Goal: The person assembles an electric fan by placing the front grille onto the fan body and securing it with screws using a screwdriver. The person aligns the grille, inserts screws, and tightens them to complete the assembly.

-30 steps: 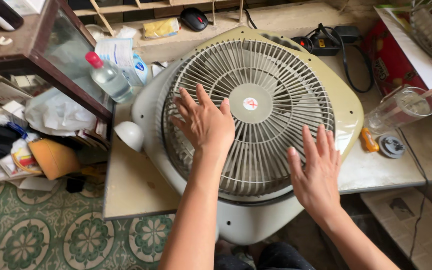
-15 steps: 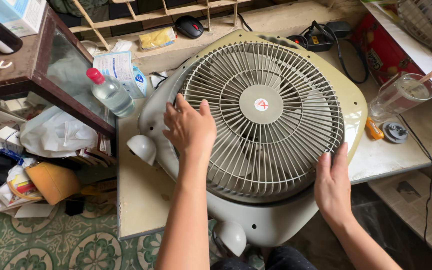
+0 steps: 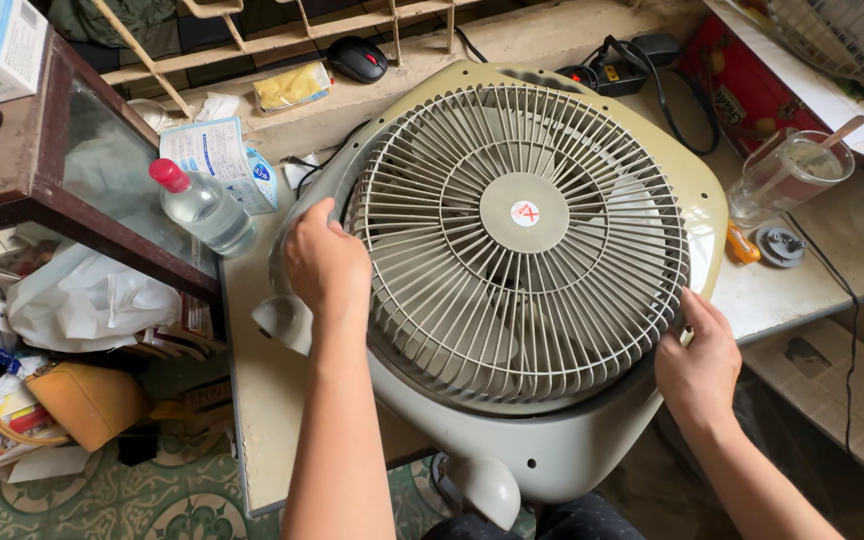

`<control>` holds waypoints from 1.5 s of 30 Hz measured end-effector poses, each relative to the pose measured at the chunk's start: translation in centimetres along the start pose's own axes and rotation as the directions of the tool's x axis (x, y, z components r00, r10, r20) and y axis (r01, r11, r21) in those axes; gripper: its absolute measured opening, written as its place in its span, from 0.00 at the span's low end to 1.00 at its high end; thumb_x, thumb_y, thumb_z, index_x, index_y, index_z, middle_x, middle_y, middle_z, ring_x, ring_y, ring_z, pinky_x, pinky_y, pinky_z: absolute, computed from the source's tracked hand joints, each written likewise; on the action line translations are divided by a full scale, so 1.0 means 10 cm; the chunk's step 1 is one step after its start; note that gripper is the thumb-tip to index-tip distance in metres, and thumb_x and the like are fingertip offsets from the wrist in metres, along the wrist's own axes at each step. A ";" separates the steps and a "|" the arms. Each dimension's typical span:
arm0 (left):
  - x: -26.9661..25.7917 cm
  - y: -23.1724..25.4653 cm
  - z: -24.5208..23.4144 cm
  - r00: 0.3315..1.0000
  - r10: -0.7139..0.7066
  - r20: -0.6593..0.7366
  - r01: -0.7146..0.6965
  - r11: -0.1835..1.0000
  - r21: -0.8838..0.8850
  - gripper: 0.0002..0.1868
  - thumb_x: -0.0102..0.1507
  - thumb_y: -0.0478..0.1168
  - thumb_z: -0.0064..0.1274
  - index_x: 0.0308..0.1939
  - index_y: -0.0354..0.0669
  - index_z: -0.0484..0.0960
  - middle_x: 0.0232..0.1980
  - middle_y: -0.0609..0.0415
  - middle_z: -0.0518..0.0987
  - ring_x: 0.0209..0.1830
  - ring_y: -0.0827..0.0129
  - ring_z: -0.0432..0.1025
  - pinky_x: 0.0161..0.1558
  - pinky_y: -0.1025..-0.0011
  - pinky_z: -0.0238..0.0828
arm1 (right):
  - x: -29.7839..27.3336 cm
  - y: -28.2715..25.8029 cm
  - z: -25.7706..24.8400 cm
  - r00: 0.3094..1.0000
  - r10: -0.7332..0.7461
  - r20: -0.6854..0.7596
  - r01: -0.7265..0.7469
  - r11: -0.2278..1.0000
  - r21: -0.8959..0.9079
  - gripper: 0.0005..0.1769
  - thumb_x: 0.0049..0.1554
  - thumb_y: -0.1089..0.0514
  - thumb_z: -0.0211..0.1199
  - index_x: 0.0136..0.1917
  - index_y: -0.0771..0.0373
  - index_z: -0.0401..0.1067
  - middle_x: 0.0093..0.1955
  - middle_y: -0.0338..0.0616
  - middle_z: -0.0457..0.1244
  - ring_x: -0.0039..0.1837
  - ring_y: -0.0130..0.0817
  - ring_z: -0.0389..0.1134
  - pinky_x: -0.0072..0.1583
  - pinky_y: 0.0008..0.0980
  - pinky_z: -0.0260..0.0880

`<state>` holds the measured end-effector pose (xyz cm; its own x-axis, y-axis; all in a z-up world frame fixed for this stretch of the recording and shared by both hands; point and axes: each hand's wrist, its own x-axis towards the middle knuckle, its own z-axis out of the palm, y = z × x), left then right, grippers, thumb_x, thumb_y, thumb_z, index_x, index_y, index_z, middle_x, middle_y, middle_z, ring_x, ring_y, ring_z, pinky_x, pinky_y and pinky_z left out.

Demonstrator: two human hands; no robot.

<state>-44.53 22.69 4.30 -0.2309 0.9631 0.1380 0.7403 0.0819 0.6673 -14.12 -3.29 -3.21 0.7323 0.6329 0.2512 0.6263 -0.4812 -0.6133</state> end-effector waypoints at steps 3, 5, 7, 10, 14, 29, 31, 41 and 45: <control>0.10 -0.07 -0.05 0.999 -0.012 0.048 0.011 1.000 0.010 0.20 0.63 0.31 0.51 0.58 0.51 0.83 0.61 0.49 0.79 0.59 0.51 0.74 0.58 0.57 0.70 | -0.01 0.00 -0.01 0.993 -0.114 -0.038 0.111 0.991 -0.071 0.34 0.52 0.66 0.60 0.73 0.66 0.69 0.74 0.58 0.61 0.73 0.54 0.62 0.72 0.44 0.61; 0.16 -0.10 -0.05 0.997 0.010 0.081 -0.012 1.000 0.026 0.21 0.63 0.30 0.51 0.58 0.52 0.84 0.63 0.51 0.79 0.60 0.52 0.74 0.59 0.58 0.70 | -0.02 -0.01 0.00 0.998 -0.063 -0.011 0.062 0.996 -0.070 0.34 0.53 0.65 0.59 0.74 0.67 0.67 0.76 0.58 0.60 0.74 0.56 0.61 0.72 0.44 0.61; 0.21 -0.12 -0.03 0.992 0.061 0.111 -0.067 0.996 0.051 0.22 0.63 0.29 0.51 0.59 0.52 0.83 0.66 0.54 0.78 0.62 0.53 0.73 0.61 0.58 0.69 | -0.07 -0.03 0.01 0.996 0.067 0.062 -0.066 0.998 -0.023 0.33 0.55 0.64 0.57 0.74 0.66 0.64 0.77 0.57 0.60 0.74 0.56 0.62 0.72 0.44 0.62; 0.28 -0.12 0.02 0.987 0.130 0.091 -0.137 0.987 0.087 0.25 0.60 0.30 0.55 0.61 0.51 0.81 0.69 0.55 0.73 0.65 0.54 0.69 0.61 0.57 0.66 | -0.06 -0.04 0.06 1.000 0.008 0.018 -0.006 0.998 -0.065 0.41 0.52 0.64 0.59 0.79 0.69 0.58 0.79 0.70 0.50 0.78 0.61 0.52 0.74 0.44 0.54; 0.35 -0.10 0.08 0.983 0.092 0.161 -0.112 0.986 0.124 0.25 0.61 0.32 0.56 0.63 0.52 0.79 0.71 0.56 0.70 0.67 0.56 0.67 0.64 0.58 0.64 | -0.05 0.06 0.12 0.999 0.036 0.035 -0.033 0.996 -0.088 0.42 0.52 0.65 0.59 0.78 0.72 0.53 0.81 0.72 0.47 0.81 0.62 0.47 0.77 0.44 0.49; 0.61 -0.27 0.21 0.904 0.393 0.171 -0.384 0.920 -0.081 0.25 0.58 0.27 0.55 0.56 0.57 0.86 0.70 0.55 0.75 0.69 0.52 0.67 0.67 0.59 0.62 | -0.05 -0.15 0.09 0.995 -0.082 0.058 0.088 0.990 -0.111 0.43 0.49 0.73 0.54 0.78 0.65 0.55 0.83 0.61 0.47 0.83 0.61 0.44 0.79 0.46 0.47; 0.65 -0.29 0.24 0.882 0.440 0.170 -0.435 0.898 -0.065 0.26 0.58 0.26 0.55 0.56 0.58 0.86 0.70 0.57 0.75 0.70 0.50 0.65 0.70 0.58 0.58 | -0.03 -0.18 0.09 0.996 -0.081 0.048 0.086 0.991 -0.105 0.42 0.49 0.74 0.54 0.78 0.64 0.57 0.83 0.58 0.47 0.83 0.61 0.44 0.79 0.47 0.47; 0.70 -0.32 0.32 0.897 0.403 0.184 -0.390 0.915 -0.102 0.28 0.59 0.28 0.56 0.58 0.62 0.84 0.73 0.60 0.71 0.72 0.57 0.62 0.71 0.57 0.53 | 0.06 0.04 0.13 0.997 -0.077 0.029 0.080 0.988 -0.135 0.41 0.52 0.71 0.55 0.78 0.68 0.55 0.83 0.60 0.47 0.83 0.58 0.45 0.78 0.45 0.47; 0.73 -0.32 0.34 0.905 0.369 0.210 -0.361 0.929 -0.080 0.28 0.59 0.27 0.55 0.58 0.65 0.85 0.73 0.61 0.71 0.72 0.60 0.63 0.72 0.59 0.54 | 0.07 0.13 0.19 0.997 -0.078 0.012 0.079 0.990 -0.115 0.41 0.52 0.72 0.54 0.79 0.70 0.53 0.83 0.63 0.46 0.83 0.58 0.46 0.78 0.45 0.48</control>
<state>-46.45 30.37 0.72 0.1972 0.9560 0.2173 0.7209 -0.2916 0.6287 -13.27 -2.32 -5.23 0.6781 0.6755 0.2895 0.7087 -0.4967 -0.5011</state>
